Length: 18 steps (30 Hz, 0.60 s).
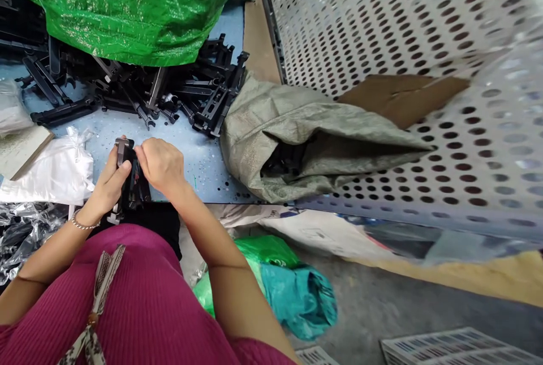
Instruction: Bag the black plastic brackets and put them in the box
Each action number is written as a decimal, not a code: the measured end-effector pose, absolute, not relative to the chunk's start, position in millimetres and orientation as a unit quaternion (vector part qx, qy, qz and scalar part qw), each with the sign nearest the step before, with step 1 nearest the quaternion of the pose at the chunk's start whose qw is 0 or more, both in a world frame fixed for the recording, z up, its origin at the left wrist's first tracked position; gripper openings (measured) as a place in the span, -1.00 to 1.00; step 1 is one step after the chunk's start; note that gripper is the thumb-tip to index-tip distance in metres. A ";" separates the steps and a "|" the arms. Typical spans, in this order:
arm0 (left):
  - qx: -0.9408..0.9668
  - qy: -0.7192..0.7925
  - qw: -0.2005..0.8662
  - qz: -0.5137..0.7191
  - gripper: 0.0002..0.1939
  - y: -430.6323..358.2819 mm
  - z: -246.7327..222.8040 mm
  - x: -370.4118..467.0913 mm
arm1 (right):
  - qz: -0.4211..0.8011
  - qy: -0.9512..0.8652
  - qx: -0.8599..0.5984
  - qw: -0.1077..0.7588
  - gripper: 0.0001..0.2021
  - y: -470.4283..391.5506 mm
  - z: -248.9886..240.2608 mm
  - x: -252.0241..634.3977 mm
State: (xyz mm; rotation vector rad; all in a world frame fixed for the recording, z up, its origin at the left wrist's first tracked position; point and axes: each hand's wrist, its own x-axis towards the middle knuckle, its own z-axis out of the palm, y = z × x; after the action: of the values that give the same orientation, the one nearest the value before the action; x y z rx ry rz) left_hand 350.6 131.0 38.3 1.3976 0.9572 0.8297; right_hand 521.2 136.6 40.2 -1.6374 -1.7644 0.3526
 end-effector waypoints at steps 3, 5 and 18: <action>0.540 0.435 0.614 0.377 -0.36 136.9 35.7 346.0 | 0.211 -0.663 -0.632 0.341 -0.51 141.7 31.2 518.6; 0.499 0.456 0.616 0.404 -0.41 144.7 37.1 343.2 | 0.249 -0.691 -0.581 0.351 -0.51 129.1 25.4 513.5; 0.700 0.669 0.202 0.150 -0.50 193.6 37.8 296.7 | 0.142 -0.681 -0.627 0.351 -0.55 151.2 13.3 522.2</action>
State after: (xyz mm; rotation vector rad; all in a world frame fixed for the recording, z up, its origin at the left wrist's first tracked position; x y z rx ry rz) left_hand 296.7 193.6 37.8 1.9533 1.8669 0.4193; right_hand 522.2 151.2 13.3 -1.6230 -1.7618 0.3687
